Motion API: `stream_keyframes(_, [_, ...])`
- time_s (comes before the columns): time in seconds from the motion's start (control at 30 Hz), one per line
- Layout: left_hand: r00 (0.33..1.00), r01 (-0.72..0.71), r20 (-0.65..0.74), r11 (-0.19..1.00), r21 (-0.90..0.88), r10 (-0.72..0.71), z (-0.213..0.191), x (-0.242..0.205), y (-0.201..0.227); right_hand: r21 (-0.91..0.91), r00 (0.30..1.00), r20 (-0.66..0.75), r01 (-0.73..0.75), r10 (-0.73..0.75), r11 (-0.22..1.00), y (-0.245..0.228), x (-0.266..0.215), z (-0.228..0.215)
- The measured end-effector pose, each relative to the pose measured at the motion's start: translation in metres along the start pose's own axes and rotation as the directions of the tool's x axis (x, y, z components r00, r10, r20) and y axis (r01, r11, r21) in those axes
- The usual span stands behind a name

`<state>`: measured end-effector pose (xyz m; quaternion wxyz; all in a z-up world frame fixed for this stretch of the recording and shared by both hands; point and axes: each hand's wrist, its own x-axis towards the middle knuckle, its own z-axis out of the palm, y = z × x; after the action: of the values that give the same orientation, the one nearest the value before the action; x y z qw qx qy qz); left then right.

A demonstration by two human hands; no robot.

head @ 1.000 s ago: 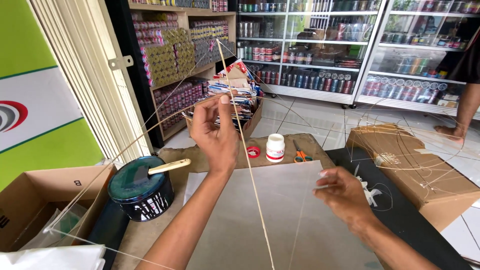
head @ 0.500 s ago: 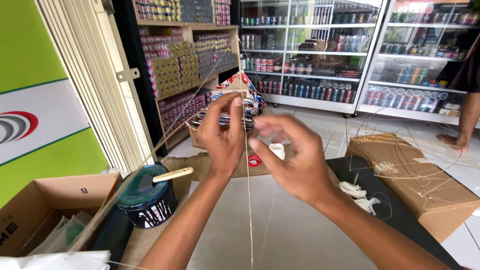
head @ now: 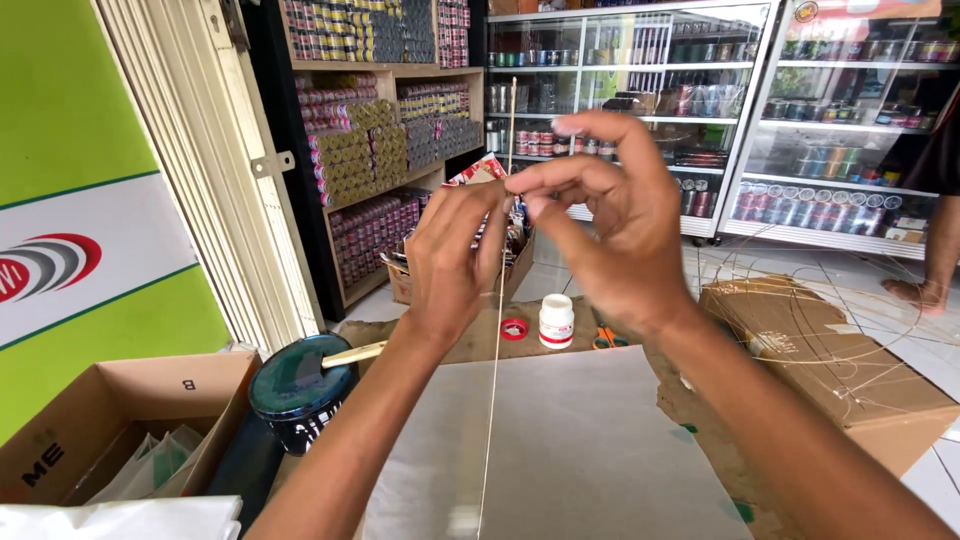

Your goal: Assembling a kite frame by gluing bamboo sticks onto paper.

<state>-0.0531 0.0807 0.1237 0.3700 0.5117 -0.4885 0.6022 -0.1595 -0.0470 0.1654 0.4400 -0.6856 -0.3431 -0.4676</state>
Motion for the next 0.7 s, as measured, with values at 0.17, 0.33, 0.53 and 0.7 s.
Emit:
stream_keyframes(0.17, [0.996, -0.024, 0.092, 0.995, 0.097, 0.015, -0.007, -0.001, 0.003, 0.163, 0.957, 0.179, -0.258, 0.228, 0.952, 0.002, 0.016, -0.03])
stream_keyframes(0.33, [0.979, -0.067, 0.201, 0.979, 0.191, 0.027, -0.004, -0.012, 0.002, 0.144, 0.891, 0.332, -0.372, 0.31, 0.917, 0.002, 0.032, -0.051])
stream_keyframes(0.53, [0.966, -0.115, 0.253, 0.958, 0.264, 0.047, 0.002, -0.019, 0.001, -0.232, 0.676, 0.55, -0.44, 0.49, 0.868, -0.011, 0.06, -0.07])
stream_keyframes(0.7, [0.953, -0.149, 0.295, 0.949, 0.278, 0.063, 0.008, -0.028, 0.0, -0.477, 0.397, 0.565, -0.559, 0.724, 0.678, -0.015, 0.076, -0.073])
